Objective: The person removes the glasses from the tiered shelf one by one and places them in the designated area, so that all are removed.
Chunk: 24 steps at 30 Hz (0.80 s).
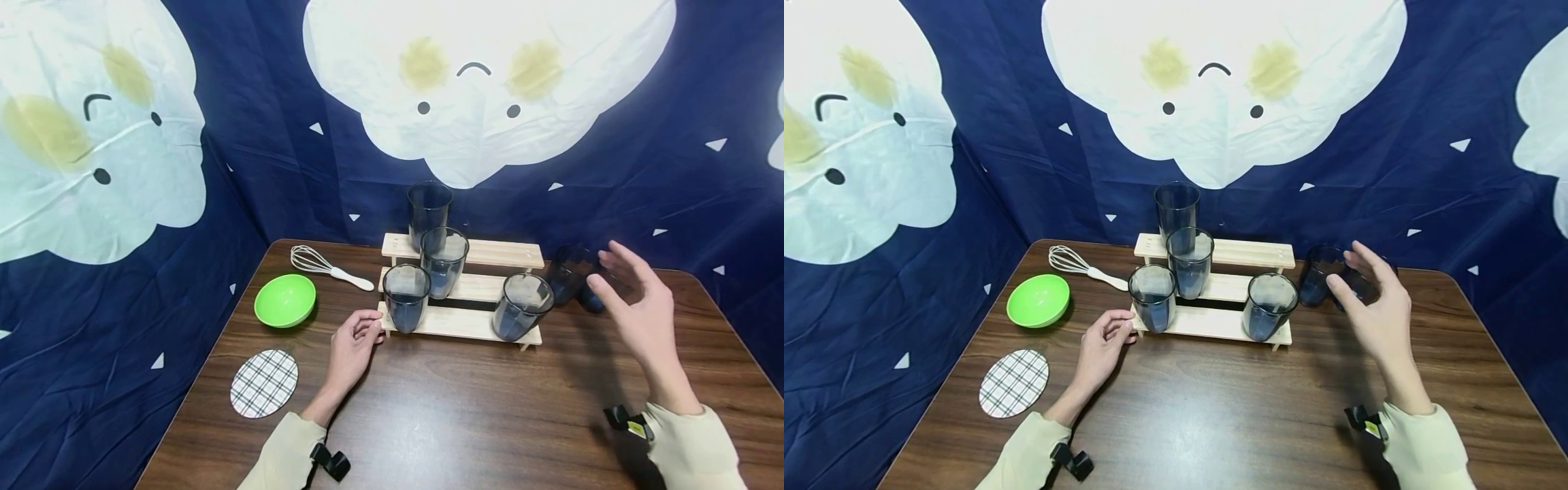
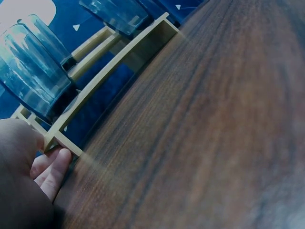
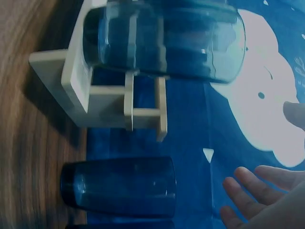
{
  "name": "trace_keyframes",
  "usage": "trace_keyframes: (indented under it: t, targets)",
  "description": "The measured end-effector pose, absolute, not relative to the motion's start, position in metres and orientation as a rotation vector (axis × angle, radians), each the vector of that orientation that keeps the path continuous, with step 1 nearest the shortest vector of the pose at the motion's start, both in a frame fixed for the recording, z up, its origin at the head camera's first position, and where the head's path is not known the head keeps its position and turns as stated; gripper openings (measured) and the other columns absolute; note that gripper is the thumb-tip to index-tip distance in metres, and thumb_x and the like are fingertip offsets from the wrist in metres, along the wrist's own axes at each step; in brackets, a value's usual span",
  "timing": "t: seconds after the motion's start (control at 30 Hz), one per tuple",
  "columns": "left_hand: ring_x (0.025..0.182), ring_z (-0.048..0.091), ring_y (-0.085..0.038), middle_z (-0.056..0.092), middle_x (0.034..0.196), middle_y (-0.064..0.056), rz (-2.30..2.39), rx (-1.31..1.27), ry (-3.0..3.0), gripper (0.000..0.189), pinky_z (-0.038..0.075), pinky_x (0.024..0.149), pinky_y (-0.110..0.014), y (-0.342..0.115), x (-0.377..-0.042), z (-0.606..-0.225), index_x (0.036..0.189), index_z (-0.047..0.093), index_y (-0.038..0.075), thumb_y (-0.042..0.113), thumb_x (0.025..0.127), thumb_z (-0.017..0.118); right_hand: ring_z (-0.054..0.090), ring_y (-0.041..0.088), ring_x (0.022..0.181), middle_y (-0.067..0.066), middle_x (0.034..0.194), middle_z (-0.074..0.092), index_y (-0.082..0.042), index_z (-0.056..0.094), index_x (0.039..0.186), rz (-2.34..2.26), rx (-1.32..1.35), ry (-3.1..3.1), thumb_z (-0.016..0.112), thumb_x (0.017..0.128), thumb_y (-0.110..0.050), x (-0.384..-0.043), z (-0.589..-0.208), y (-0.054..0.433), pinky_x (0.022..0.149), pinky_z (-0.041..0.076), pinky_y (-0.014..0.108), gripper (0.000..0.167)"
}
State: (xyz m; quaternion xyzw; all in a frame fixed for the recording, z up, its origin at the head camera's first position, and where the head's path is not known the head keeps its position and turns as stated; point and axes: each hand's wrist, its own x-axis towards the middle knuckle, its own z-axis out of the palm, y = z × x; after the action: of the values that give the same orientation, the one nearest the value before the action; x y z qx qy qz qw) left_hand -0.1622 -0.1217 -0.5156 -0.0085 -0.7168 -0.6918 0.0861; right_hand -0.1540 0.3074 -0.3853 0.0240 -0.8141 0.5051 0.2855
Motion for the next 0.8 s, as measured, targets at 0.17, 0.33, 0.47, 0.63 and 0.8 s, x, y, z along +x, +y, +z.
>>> trace_keyframes:
  t: [0.17,0.33,0.47,0.63,0.8]
  targets:
    - [0.092,0.078,-0.017,0.079,0.107,-0.027,-2.061,-0.026,-2.132,0.014,0.072,0.081,-0.025,-0.122,-0.162,-0.515,0.119,0.073,-0.008,-0.007,0.106,0.069,0.065,-0.004,0.122,-0.023,0.128,0.074,-0.011,0.065,0.155,1.335,0.157,-2.200,0.080,0.094,0.010,-0.152,-0.390,0.298,0.105,0.048,0.006,0.067]
    - [0.092,0.078,-0.019,0.078,0.107,-0.027,-2.054,-0.029,-2.136,0.014,0.072,0.081,-0.026,-0.121,-0.162,-0.515,0.119,0.074,-0.008,-0.007,0.106,0.069,0.063,-0.005,0.125,-0.025,0.131,0.071,-0.008,0.062,0.157,1.302,0.248,-2.235,0.083,0.088,0.012,-0.150,-0.394,0.290,0.111,0.044,0.007,0.075]
    - [0.092,0.078,-0.019,0.078,0.107,-0.027,-2.052,-0.035,-2.137,0.014,0.072,0.081,-0.026,-0.122,-0.162,-0.515,0.119,0.073,-0.008,-0.007,0.106,0.069,0.060,-0.007,0.128,-0.023,0.135,0.070,-0.013,0.061,0.159,1.270,0.296,-2.287,0.088,0.085,0.009,-0.146,-0.396,0.282,0.110,0.042,0.005,0.082]
    - [0.092,0.078,-0.019,0.078,0.107,-0.027,-2.058,-0.032,-2.133,0.015,0.072,0.081,-0.026,-0.122,-0.162,-0.516,0.119,0.073,-0.009,-0.007,0.106,0.069,0.056,-0.008,0.131,-0.009,0.139,0.071,-0.023,0.058,0.163,1.228,0.316,-2.362,0.095,0.082,0.002,-0.144,-0.398,0.274,0.107,0.042,0.004,0.092]
    - [0.092,0.078,-0.018,0.078,0.107,-0.027,-2.059,-0.029,-2.135,0.015,0.072,0.081,-0.026,-0.122,-0.162,-0.516,0.120,0.073,-0.008,-0.006,0.106,0.069,0.057,-0.009,0.129,0.001,0.137,0.072,-0.027,0.057,0.163,1.210,0.350,-2.380,0.099,0.076,0.000,-0.145,-0.401,0.268,0.110,0.042,0.006,0.100]
